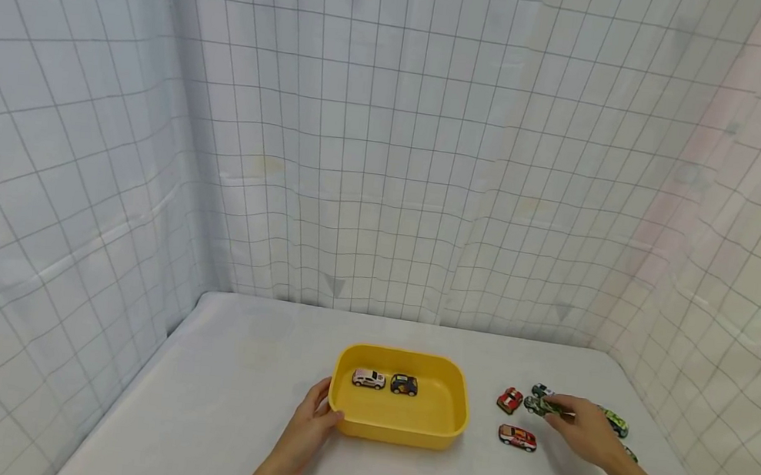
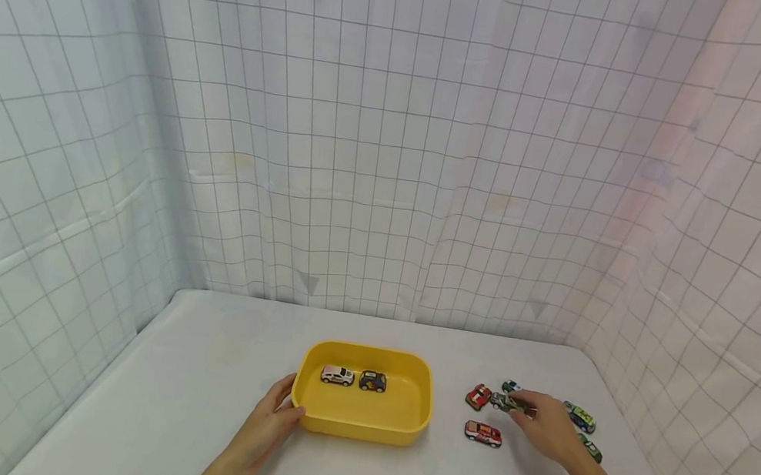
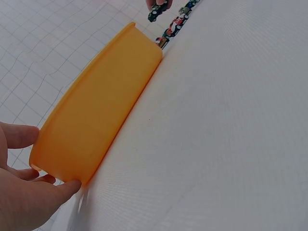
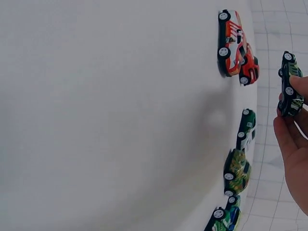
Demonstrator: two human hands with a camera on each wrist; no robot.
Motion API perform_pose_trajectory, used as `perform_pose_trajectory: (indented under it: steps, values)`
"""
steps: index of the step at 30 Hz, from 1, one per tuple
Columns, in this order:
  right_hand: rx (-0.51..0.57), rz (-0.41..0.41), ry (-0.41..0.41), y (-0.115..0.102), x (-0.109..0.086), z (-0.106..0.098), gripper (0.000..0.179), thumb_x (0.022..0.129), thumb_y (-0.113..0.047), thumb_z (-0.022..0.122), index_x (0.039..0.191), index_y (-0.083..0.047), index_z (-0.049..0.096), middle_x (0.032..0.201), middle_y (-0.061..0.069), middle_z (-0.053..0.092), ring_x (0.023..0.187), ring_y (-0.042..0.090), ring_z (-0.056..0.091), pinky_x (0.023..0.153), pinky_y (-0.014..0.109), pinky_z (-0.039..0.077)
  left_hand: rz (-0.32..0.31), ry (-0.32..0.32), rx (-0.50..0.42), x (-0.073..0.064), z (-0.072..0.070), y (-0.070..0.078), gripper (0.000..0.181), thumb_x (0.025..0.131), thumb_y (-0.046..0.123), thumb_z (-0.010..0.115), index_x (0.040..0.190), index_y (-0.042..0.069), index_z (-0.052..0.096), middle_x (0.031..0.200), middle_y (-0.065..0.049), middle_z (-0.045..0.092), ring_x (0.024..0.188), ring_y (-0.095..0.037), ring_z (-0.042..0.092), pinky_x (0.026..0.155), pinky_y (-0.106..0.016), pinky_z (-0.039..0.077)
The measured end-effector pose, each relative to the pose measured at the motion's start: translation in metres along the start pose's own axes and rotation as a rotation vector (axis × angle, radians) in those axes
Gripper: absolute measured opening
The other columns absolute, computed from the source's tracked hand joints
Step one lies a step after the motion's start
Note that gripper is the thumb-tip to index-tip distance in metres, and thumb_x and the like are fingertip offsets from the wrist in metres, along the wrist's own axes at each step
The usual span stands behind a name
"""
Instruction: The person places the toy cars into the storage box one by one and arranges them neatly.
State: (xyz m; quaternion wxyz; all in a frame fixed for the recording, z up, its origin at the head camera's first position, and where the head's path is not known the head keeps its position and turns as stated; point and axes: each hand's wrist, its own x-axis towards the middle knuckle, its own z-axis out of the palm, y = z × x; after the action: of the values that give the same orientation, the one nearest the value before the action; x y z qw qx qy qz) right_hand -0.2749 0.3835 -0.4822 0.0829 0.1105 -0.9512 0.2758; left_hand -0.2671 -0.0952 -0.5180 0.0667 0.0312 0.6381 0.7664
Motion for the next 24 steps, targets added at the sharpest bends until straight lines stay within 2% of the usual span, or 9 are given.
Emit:
perform_pose_trajectory:
  steps: [4, 10, 18, 24]
  values:
    - [0.029, -0.039, -0.003, -0.009, 0.009, 0.000, 0.033, 0.098, -0.013, 0.071, 0.126, 0.006, 0.069, 0.121, 0.022, 0.070, 0.105, 0.040, 0.069, 0.086, 0.052, 0.059, 0.002, -0.008, 0.001, 0.000, 0.000, 0.001, 0.074, 0.097, -0.004, 0.055, 0.161, -0.006, 0.017, 0.166, -0.030, 0.015, 0.151, -0.048, 0.019, 0.118, -0.054, 0.029]
    - [0.021, -0.091, 0.005, -0.022, 0.022, 0.003, 0.031, 0.098, -0.010, 0.071, 0.126, 0.002, 0.070, 0.118, 0.014, 0.072, 0.103, 0.033, 0.070, 0.082, 0.044, 0.060, 0.000, -0.006, -0.002, 0.001, 0.000, 0.000, 0.075, 0.097, -0.005, 0.055, 0.161, -0.005, 0.016, 0.167, -0.030, 0.014, 0.151, -0.048, 0.019, 0.119, -0.055, 0.029]
    - [0.073, -0.121, -0.032, -0.046, 0.043, 0.013, 0.031, 0.097, -0.008, 0.069, 0.126, 0.003, 0.070, 0.122, 0.016, 0.070, 0.107, 0.035, 0.069, 0.087, 0.047, 0.060, 0.005, -0.005, -0.011, 0.000, 0.000, 0.001, 0.074, 0.097, -0.005, 0.054, 0.161, -0.006, 0.016, 0.167, -0.030, 0.013, 0.151, -0.047, 0.019, 0.119, -0.055, 0.029]
    - [0.112, -0.173, -0.057, -0.062, 0.058, 0.024, 0.030, 0.099, -0.008, 0.068, 0.127, 0.002, 0.069, 0.125, 0.016, 0.069, 0.114, 0.038, 0.067, 0.093, 0.046, 0.058, -0.004, -0.013, -0.010, 0.000, -0.001, 0.002, 0.074, 0.097, -0.005, 0.055, 0.161, -0.005, 0.017, 0.167, -0.029, 0.014, 0.151, -0.047, 0.019, 0.119, -0.054, 0.029]
